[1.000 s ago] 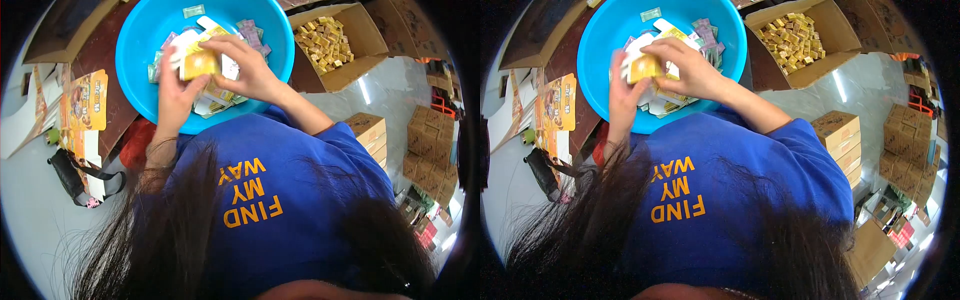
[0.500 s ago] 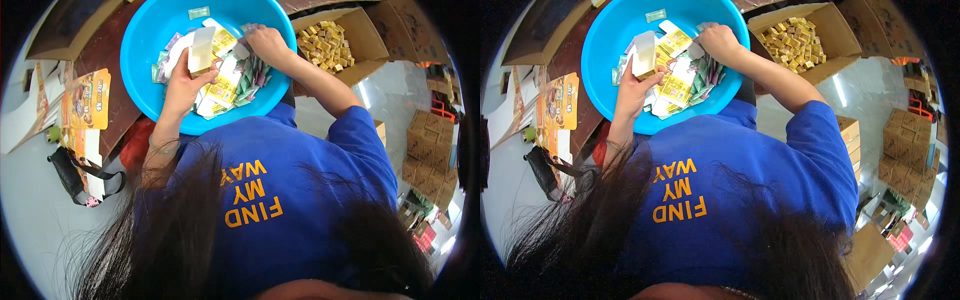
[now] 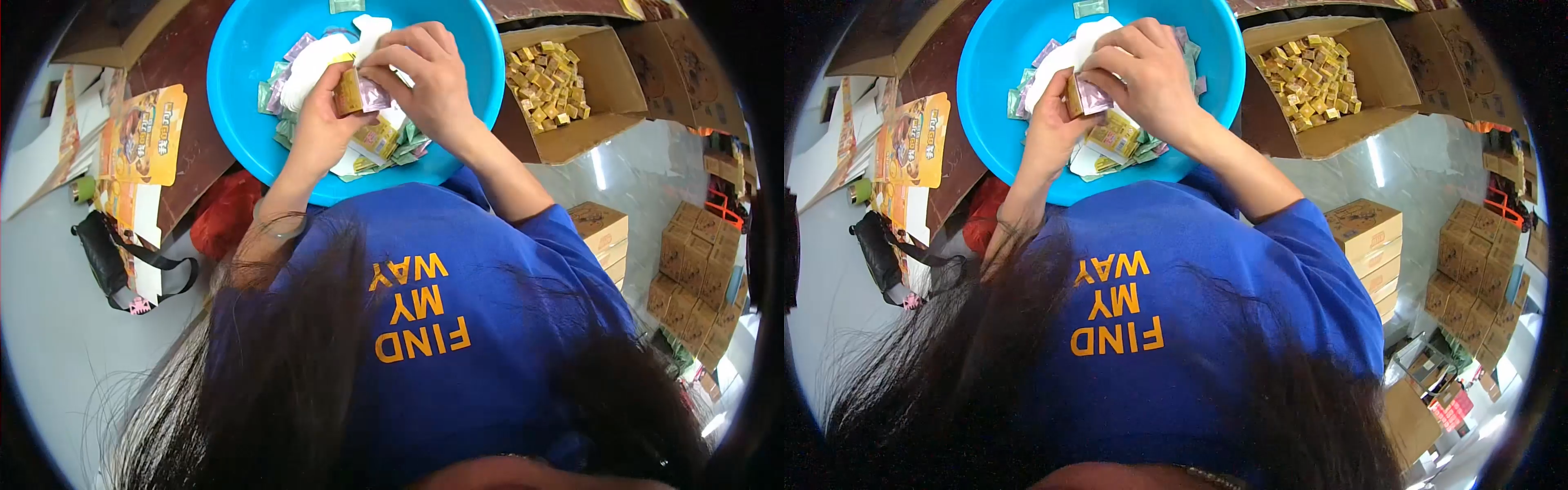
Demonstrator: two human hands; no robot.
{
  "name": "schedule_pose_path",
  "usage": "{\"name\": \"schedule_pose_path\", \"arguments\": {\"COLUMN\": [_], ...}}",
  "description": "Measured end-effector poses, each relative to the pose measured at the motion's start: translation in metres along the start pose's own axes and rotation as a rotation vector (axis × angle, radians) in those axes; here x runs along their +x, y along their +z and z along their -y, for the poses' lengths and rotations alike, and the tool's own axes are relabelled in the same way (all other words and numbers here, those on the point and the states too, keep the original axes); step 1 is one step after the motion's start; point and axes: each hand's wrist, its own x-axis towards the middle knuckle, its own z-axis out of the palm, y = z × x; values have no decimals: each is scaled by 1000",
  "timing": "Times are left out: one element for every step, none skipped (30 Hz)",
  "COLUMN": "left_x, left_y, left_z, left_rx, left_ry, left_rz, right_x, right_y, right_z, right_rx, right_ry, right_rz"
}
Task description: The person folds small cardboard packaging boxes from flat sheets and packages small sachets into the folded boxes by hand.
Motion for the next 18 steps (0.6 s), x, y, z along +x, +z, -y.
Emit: {"name": "schedule_pose_path", "arguments": {"left_x": [-4, -7, -8, -9, -9, -9, -9, -10, -11, -11, -11, -11, -12, -12, -12, -12, -14, -16], "left_y": [0, 0, -1, -1, -1, -2, -2, -1, 0, 1, 2, 2, 1, -1, -2, -3, -4, -3], "left_z": [-2, -3, -4, -6, -7, -9, -9, -8, -7, -5, -4, -4, -5, -6, -7, -7, -7, -7], "left_rx": [-20, -40, -40, -58, -77, -95, -113, -115, -197, -278, -358, -438, -437, -400, -364, -330, -298, -300], "left_ry": [-19, -41, -45, -49, -52, -53, -54, -55, -109, -161, -212, -262, -261, -245, -226, -206, -190, -193], "left_rz": [-14, -31, -30, -14, 0, 13, 25, 26, 38, 50, 62, 74, 72, 54, 33, 9, -17, -23], "right_x": [2, 3, 3, 4, 5, 8, 8, 7, 5, 4, 3, 1, 0, -4, -7, -10, -14, -19], "right_y": [7, 12, 13, 13, 12, 11, 11, 10, 9, 6, 4, 3, 3, 4, 5, 8, 10, 13], "right_z": [-2, -3, -3, -2, -1, -1, -1, 0, 1, 2, 3, 4, 4, 4, 3, 1, 0, -1], "right_rx": [-194, -386, -385, -393, -402, -409, -416, -417, -421, -426, -430, -432, -431, -127, 178, 484, 791, 793], "right_ry": [-155, -308, -303, -294, -285, -280, -274, -273, -233, -194, -157, -119, -121, 47, 210, 371, 536, 540], "right_rz": [-57, -111, -110, -101, -92, -81, -72, -70, -5, 59, 122, 185, 184, 136, 90, 46, 3, 8]}}
